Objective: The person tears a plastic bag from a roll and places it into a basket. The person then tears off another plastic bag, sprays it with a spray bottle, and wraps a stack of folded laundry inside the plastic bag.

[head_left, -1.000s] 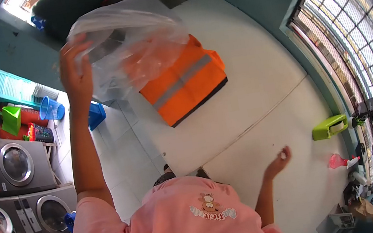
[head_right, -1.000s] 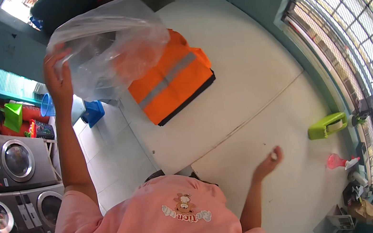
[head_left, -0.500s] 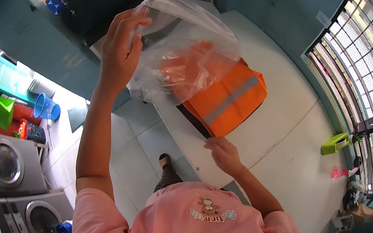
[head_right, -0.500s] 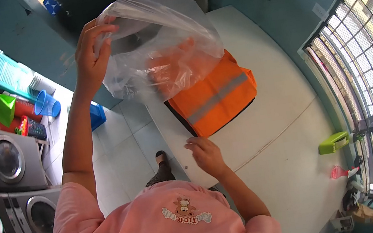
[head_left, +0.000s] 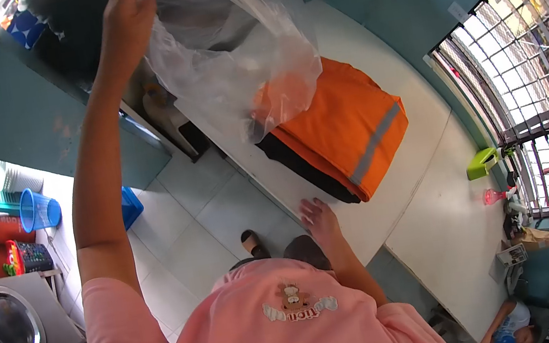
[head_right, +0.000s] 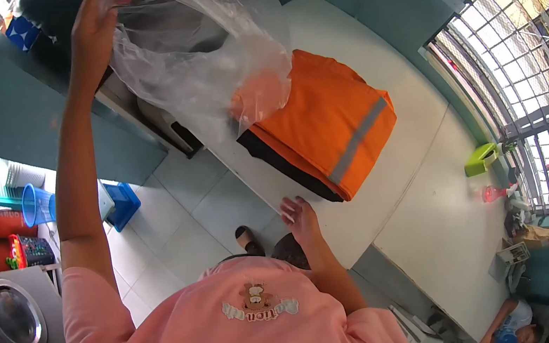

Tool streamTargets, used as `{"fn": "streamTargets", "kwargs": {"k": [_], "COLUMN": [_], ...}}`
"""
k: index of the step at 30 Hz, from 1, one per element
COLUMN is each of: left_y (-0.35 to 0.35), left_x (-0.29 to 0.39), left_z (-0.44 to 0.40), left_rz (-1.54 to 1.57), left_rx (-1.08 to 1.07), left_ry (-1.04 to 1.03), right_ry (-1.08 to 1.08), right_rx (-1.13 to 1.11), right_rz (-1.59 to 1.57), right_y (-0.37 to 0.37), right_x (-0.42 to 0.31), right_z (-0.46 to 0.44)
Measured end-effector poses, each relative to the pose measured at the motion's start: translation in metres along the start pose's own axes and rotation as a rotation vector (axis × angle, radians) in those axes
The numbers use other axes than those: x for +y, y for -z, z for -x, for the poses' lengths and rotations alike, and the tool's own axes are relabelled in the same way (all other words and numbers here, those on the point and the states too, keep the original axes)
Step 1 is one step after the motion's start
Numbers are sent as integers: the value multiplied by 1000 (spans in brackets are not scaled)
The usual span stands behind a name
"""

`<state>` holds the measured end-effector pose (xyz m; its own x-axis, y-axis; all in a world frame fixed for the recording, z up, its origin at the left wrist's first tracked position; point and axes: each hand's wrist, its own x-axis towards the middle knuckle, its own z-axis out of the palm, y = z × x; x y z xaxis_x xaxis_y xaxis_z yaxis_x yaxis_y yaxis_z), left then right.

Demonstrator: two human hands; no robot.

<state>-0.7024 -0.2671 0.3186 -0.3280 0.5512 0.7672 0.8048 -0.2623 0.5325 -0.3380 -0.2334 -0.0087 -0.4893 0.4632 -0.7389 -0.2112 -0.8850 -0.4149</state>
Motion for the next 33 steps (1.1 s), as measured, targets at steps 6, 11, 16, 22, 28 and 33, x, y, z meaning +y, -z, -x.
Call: {"fn": "streamTargets", "kwargs": {"k": [6,11,16,22,28,33], "left_y": [-31,-72,-88,-112,-144,-161], "left_x": [7,42,82,61,22,15], "left_z": [-46,-79,-107,-122,-132,-151], "left_rz": [-169,-343,-290,-199,-23,17], "left_rx": [-293,-393,-547,-648,-588,-668], "left_ry": [-83,-255,-128,-152,-374,-463], "right_ry": [675,1558,1355,1180,1785,1706], "right_rx": [-381,89,555,791,545,860], "right_rz": [1111,1058,1136,886,760,934], "right_y": [-94,-200,-254,-236,-278,-298], "right_x": [-39,-112,-160,-229,-258,-261], "right_z": [51,27,-16,-56,-33,-67]}}
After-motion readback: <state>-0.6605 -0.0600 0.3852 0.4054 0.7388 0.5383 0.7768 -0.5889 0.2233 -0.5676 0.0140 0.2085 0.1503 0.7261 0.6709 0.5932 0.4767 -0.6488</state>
